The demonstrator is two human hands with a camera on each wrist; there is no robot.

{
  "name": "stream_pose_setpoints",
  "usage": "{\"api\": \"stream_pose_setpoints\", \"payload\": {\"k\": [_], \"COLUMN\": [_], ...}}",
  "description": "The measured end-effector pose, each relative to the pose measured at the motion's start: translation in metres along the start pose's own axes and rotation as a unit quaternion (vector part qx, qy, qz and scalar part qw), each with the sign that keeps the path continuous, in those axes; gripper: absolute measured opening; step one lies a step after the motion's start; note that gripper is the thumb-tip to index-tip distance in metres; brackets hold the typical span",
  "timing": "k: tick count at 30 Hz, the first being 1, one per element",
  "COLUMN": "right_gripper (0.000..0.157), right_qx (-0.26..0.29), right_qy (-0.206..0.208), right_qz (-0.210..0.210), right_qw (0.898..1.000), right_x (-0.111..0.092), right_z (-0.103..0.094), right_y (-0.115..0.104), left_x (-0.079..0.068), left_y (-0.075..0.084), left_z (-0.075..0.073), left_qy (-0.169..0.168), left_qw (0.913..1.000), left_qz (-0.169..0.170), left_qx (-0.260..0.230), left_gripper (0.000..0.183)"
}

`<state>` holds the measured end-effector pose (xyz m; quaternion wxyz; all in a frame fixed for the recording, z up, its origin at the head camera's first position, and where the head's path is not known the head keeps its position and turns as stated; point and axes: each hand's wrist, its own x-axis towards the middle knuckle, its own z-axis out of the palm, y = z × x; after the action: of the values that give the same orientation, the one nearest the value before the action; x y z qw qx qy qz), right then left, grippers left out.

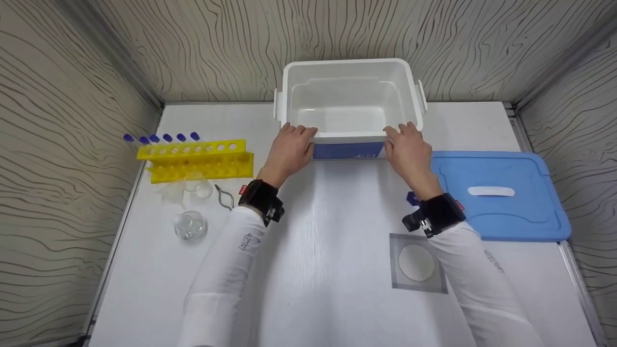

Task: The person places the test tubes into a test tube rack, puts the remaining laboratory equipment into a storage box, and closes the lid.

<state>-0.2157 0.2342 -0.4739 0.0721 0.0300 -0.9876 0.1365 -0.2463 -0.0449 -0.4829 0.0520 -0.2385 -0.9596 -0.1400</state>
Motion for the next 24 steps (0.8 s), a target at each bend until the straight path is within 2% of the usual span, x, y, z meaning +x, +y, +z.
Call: {"api": "stream_pose_setpoints", "payload": {"k": [5, 10, 24], "right_gripper": [0.036, 0.033, 0.028], "right_qx": [0.000, -0.001, -0.010], "right_qy": [0.000, 0.022, 0.063], "right_qz": [0.002, -0.008, -0.043], "right_qw": [1.000, 1.000, 0.997], "right_x": [-0.003, -0.009, -0.027], "right_z": [-0.001, 0.000, 0.004], "right_y": [-0.004, -0.008, -0.011], "left_x": [0.001, -0.003, -0.027], "left_y": [-0.001, -0.002, -0.005], "left_z": [0.001, 0.002, 0.005], "left_qy": [0.014, 0.014, 0.009], "left_qw": [0.9996, 0.9994, 0.9989], "left_qz": [-0.019, -0.021, -0.028], "left_qx": [-0.015, -0.022, -0.036], "left_gripper": [0.030, 0.028, 0.028]}}
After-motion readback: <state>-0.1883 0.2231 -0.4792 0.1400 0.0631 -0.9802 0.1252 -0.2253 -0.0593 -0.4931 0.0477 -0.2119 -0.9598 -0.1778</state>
